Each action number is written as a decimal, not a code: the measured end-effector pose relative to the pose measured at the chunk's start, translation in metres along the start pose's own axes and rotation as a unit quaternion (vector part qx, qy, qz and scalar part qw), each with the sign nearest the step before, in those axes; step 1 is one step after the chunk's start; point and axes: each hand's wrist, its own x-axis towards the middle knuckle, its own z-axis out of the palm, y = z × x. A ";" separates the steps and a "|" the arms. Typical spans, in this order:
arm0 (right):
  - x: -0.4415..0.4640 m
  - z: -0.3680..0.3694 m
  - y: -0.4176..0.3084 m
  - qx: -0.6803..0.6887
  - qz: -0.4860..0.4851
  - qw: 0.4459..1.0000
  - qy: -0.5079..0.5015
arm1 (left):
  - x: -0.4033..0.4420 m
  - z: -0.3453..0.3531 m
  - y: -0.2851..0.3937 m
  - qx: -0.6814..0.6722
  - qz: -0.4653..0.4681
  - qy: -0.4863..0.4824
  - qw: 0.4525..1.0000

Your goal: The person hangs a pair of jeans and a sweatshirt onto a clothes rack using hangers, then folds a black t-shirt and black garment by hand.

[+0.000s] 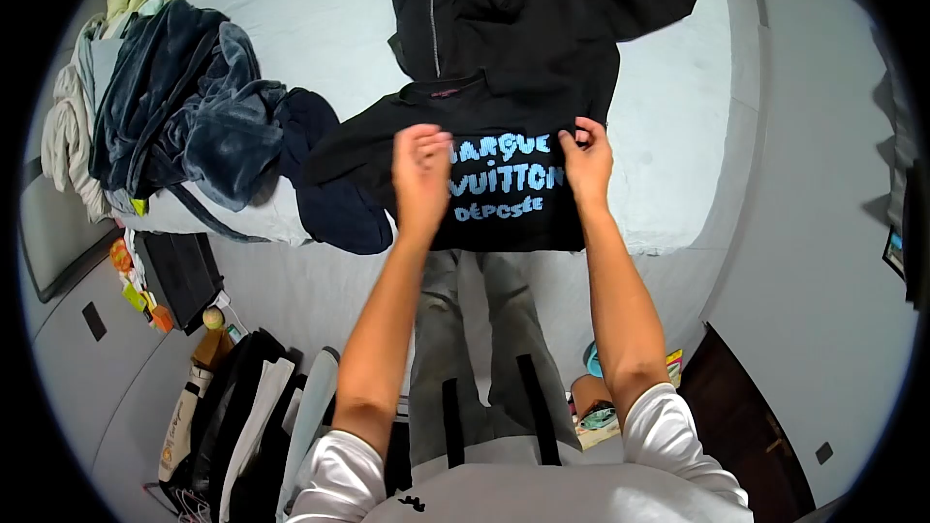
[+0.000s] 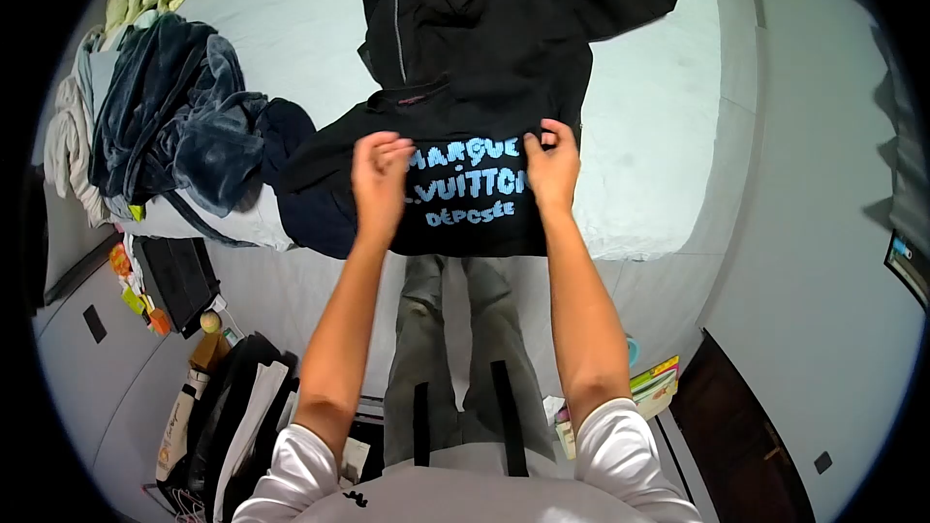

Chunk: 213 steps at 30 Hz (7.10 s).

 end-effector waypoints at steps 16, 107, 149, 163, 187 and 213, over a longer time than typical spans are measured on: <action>-0.054 0.007 -0.026 -0.083 -0.046 0.984 -0.147 | 0.004 0.075 -0.018 -0.128 -0.214 -0.020 0.968; -0.191 -0.117 0.107 -0.034 0.318 0.837 -0.444 | -0.179 -0.168 -0.154 0.228 -0.381 -0.193 0.875; -0.006 -0.065 -0.036 -0.141 -0.171 0.975 -0.025 | 0.034 -0.110 -0.029 0.028 -0.161 0.022 0.986; -0.021 0.037 -0.086 -0.233 -0.363 0.874 -0.224 | -0.080 -0.078 -0.100 -0.056 -0.271 0.312 0.909; -0.038 0.024 -0.195 -0.223 -0.012 0.902 -0.369 | -0.094 -0.065 0.056 -0.134 -0.066 0.248 0.957; -0.098 0.037 -0.012 -0.228 -0.059 0.957 -0.167 | -0.088 -0.120 -0.113 0.162 -0.087 0.166 0.969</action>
